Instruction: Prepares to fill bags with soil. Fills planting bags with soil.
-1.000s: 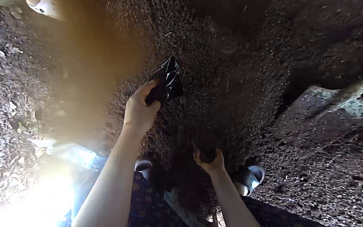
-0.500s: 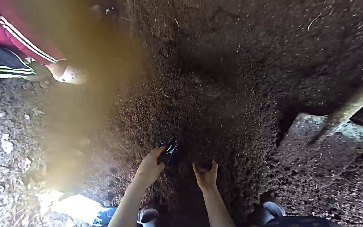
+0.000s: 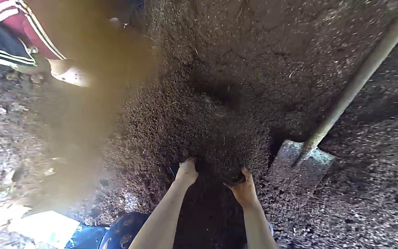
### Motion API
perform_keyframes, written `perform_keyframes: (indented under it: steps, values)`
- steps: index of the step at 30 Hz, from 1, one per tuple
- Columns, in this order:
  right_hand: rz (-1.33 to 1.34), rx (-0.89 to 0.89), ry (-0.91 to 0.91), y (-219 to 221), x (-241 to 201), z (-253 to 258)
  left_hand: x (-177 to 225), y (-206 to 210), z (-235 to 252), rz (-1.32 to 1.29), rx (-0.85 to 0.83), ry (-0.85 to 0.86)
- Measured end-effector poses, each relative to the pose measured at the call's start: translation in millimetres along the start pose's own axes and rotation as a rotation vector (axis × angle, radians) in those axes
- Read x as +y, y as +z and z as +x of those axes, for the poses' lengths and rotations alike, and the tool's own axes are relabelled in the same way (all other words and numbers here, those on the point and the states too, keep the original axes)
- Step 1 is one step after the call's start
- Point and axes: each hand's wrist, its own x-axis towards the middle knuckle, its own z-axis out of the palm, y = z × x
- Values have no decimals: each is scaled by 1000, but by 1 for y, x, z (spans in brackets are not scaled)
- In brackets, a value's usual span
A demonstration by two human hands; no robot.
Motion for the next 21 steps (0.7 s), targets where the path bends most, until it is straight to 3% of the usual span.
perform_keyframes:
  steps: [4,9,14,21]
  values:
    - [-171,-67,-49,-1,-14,-16,30,-6,-15,-99,52,106]
    - [-578,17,-101,35,-45,-12,36,-11,-24,-113,96,204]
    - [-1477,-33,-114,109,-94,-15,27,-10,-22,-66,138,77]
    - [-1826,-7,-95,171,-91,-29,17,-20,-30,-14,120,-29]
